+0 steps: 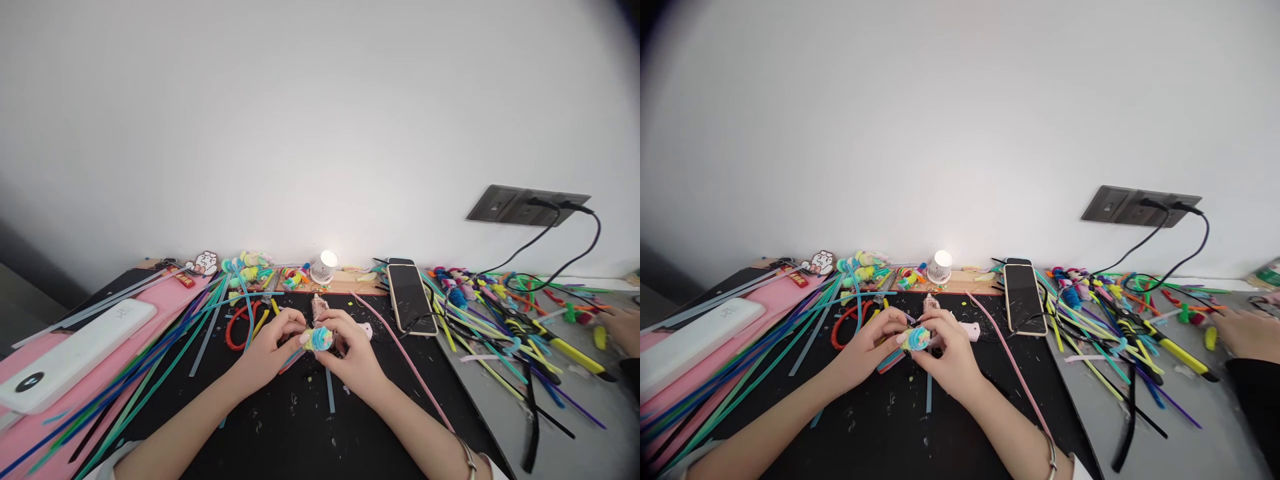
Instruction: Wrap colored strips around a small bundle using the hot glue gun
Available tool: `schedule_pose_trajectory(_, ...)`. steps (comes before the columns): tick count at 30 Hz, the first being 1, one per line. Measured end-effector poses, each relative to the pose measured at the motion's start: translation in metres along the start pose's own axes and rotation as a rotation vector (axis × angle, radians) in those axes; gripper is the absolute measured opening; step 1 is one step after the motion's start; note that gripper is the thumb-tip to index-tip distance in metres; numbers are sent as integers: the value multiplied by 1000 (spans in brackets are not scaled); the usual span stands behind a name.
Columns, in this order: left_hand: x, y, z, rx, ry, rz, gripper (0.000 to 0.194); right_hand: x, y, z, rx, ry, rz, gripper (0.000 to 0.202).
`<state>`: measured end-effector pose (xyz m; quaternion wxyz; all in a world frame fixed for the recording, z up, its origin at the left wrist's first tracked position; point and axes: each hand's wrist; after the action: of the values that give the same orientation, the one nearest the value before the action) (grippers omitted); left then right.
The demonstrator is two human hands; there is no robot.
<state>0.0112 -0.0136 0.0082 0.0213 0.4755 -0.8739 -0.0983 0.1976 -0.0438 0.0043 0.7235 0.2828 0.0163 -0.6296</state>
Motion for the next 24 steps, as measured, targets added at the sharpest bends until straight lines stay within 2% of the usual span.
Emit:
schedule_pose_trajectory(9, 0, 3, 3, -153, -37, -41, 18, -2, 0, -1, 21, 23, -59, 25)
schedule_pose_trajectory(14, -2, 0, 6, 58, -33, 1, 21, -1, 0, 2, 12, 24, 0, 26)
schedule_pose_trajectory(18, -5, -1, 6, 186, -7, -24, 22, -2, 2, -2, 52, 22, -12, 31)
schedule_pose_trajectory(22, -7, 1, 9, 213, -53, -172, 23, -3, 10, -7, 295, 123, -119, 47)
schedule_pose_trajectory(24, -8, 3, 11, 200, -59, -291, 24, -3, 14, -7, 490, 140, -153, 42)
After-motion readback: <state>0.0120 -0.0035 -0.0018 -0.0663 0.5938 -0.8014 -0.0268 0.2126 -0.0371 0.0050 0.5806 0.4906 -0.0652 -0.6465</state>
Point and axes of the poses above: each hand's wrist, its own x-axis away from the middle knuckle, its own y-axis out of the back of the hand, z = x × y, and after that the axes turned 3 degrees about z, right-handed
